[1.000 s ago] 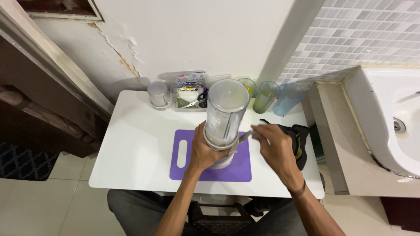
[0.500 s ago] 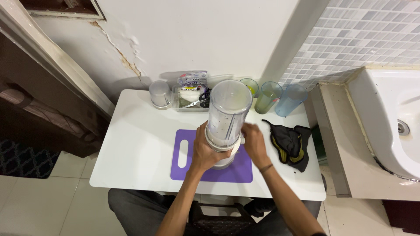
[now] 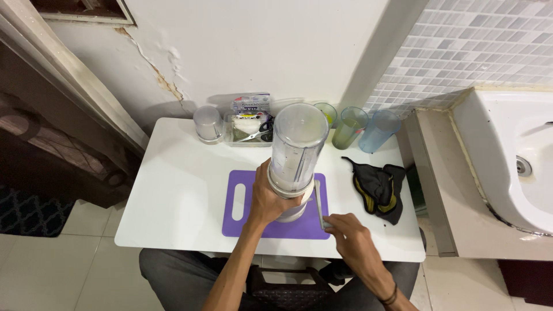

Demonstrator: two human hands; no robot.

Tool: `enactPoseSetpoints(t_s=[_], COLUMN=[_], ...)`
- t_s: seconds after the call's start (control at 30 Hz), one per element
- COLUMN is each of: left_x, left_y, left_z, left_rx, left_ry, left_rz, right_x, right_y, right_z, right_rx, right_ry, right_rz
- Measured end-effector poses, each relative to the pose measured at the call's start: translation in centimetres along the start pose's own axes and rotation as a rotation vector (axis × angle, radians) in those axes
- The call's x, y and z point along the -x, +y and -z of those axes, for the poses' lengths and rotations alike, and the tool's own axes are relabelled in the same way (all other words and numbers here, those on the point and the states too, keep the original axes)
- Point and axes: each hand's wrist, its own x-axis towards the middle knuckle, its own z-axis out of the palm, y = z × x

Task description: The person assembles a blender: they fit the blade assembly into the blender jar, pour liquid from a cup into the jar, attach the jar to the motor base, and hold the jar on the base while running the blender to mix the contents.

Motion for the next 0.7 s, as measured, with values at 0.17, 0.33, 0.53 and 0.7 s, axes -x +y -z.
enactPoseSetpoints(t_s=[0.17, 0.33, 0.53, 0.7], left_x=[-0.2, -0.1, 0.0, 0.0], left_y=[-0.1, 0.1, 0.0, 0.0], left_z=[0.2, 0.2, 0.3, 0.2], left_rx=[0.006, 0.015, 0.045, 0.036], left_ry=[-0.030, -0.019, -0.010, -0.004], left_rz=[0.022, 0.009, -0.022, -0.006], right_x=[-3.2, -8.5, -14.3, -16.1], right_y=[-2.1, -4.5, -2.0, 2.1], right_z=[3.4, 4.9, 2.7, -1.8], right_rx=[0.009, 0.057, 0.113, 0.051], right_ry=[0.122, 0.275, 0.366, 0.301], right_rz=[0.153, 0.210, 0.293, 0.151])
